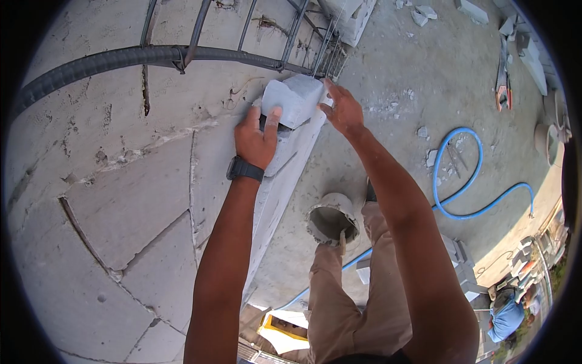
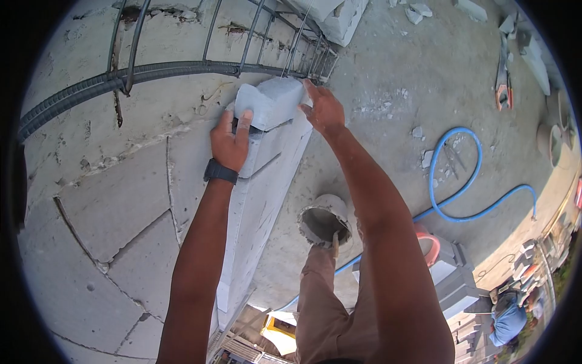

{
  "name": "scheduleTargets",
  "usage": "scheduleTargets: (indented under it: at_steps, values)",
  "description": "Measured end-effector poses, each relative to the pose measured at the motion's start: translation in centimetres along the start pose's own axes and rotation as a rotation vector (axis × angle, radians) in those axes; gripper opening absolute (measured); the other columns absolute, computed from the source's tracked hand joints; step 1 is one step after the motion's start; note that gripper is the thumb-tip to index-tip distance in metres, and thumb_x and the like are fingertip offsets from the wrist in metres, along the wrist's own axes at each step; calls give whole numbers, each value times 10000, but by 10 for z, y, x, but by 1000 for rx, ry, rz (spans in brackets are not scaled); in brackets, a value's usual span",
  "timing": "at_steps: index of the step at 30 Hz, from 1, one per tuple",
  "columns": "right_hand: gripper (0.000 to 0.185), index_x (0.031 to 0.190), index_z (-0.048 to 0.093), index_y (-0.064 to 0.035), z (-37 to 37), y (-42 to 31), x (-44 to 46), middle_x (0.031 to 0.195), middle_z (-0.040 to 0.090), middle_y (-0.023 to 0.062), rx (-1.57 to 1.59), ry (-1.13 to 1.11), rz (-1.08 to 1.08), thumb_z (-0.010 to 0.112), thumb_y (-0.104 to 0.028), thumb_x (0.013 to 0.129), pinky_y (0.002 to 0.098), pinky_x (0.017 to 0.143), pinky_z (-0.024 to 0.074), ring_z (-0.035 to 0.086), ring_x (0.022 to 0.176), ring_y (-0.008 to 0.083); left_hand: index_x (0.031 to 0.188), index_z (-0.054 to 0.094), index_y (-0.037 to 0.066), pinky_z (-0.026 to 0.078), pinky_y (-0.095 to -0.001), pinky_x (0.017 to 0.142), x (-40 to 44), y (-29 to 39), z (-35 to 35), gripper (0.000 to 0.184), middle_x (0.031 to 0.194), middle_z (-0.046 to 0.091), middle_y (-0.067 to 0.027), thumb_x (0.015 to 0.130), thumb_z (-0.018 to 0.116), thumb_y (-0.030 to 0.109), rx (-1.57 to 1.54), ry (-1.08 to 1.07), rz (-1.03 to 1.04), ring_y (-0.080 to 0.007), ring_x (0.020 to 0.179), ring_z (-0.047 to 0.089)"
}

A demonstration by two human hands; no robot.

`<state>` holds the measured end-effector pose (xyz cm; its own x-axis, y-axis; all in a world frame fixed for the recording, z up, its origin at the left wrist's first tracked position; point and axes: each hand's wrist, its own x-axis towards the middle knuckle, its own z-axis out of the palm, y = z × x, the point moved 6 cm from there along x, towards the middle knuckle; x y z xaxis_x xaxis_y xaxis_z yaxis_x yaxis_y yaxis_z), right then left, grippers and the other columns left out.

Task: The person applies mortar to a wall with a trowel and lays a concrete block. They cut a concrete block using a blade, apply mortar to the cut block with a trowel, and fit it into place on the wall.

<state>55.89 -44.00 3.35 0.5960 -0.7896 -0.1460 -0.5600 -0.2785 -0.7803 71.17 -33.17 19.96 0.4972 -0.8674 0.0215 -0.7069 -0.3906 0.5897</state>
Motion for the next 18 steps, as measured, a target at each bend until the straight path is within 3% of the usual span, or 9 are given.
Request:
scheduleTargets:
  at_steps: [5,15,18]
  values:
    - [680,1419,424,-173,0,-1,0,1120,620,123,21,-11,13,727,-274,819,424,865,505,591,1052,310,936,609,-22,488,-390,608,0,1,0,316,720,628,-196,933,636,293,15,7,21,-335,612,615]
    - [693,1419,417,-171,-4,-3,-1,1082,641,126,20,-21,10,735,-232,806,425,835,513,606,1023,312,852,566,-28,461,-424,567,1,4,0,336,675,585,-238,928,639,291,57,4,35,-410,595,578]
    - [697,1419,417,-174,-3,-3,-1,1045,656,115,19,-40,29,738,-224,803,422,833,514,612,1011,305,871,602,-27,458,-477,534,1,2,0,384,671,589,-264,904,644,354,34,21,18,-463,623,587]
